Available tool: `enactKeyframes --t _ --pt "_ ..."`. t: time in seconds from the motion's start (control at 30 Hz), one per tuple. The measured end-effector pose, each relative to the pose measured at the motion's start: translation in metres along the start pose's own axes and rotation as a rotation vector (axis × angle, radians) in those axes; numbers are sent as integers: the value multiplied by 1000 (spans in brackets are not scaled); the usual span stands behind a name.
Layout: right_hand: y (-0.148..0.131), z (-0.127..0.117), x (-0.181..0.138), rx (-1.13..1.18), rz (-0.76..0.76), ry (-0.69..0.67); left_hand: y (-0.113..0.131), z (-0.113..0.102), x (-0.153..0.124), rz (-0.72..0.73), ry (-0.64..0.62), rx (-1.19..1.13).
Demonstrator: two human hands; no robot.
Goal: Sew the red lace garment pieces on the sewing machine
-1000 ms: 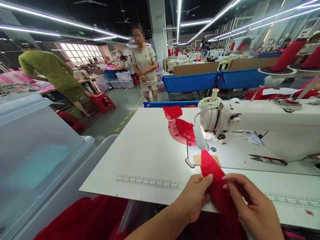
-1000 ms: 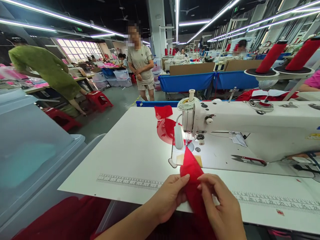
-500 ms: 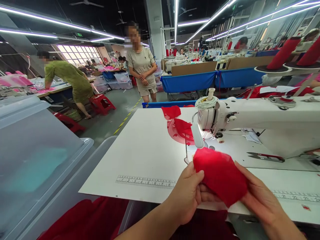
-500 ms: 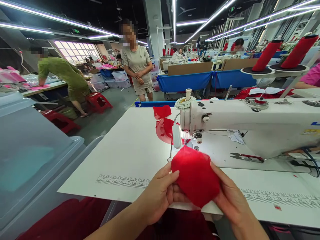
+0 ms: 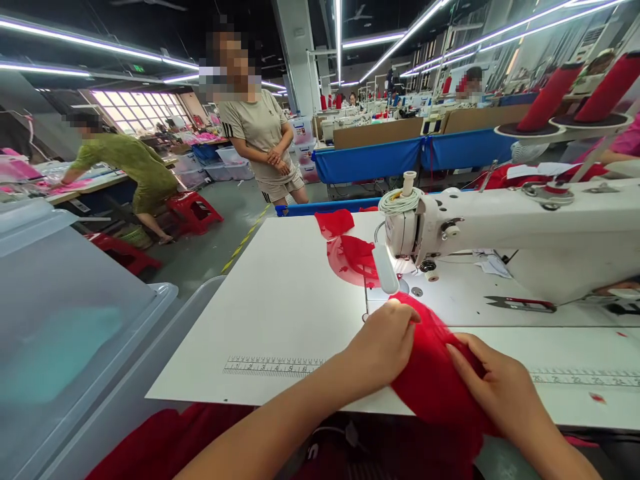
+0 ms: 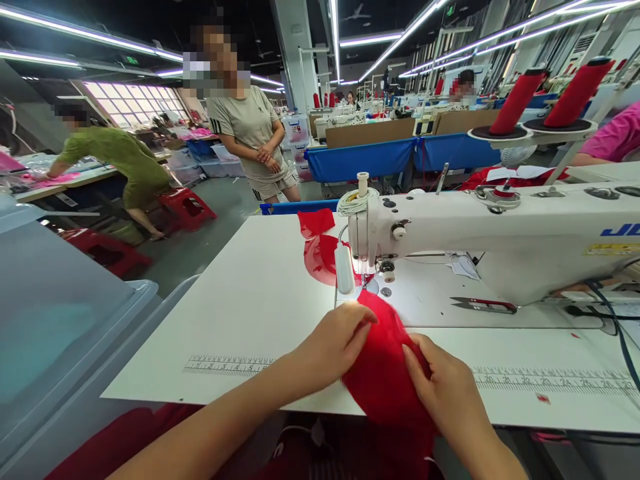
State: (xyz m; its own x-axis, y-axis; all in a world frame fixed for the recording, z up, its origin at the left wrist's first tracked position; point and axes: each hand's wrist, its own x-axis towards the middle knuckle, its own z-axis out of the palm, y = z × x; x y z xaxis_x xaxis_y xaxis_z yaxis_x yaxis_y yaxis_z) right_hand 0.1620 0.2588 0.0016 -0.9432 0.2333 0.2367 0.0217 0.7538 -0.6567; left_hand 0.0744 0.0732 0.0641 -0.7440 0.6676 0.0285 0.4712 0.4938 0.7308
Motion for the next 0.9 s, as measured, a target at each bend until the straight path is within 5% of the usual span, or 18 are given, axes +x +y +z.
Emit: enactKeyframes --t 0.1,0.23,0.4,0.63,0.9 --pt "-10 9 -6 -10 -118 1 -9 11 25 -210 -118 -158" --pt "-18 14 -10 -13 -202 -51 -23 26 32 -215 3 -249" --pt "-24 2 0 105 -52 -187 -33 25 30 -268 -99 -459" --pt "-28 1 33 95 193 -88 -36 23 29 -284 -123 -559" --pt "-1 22 62 241 146 -155 -35 13 29 -333 -246 -667"
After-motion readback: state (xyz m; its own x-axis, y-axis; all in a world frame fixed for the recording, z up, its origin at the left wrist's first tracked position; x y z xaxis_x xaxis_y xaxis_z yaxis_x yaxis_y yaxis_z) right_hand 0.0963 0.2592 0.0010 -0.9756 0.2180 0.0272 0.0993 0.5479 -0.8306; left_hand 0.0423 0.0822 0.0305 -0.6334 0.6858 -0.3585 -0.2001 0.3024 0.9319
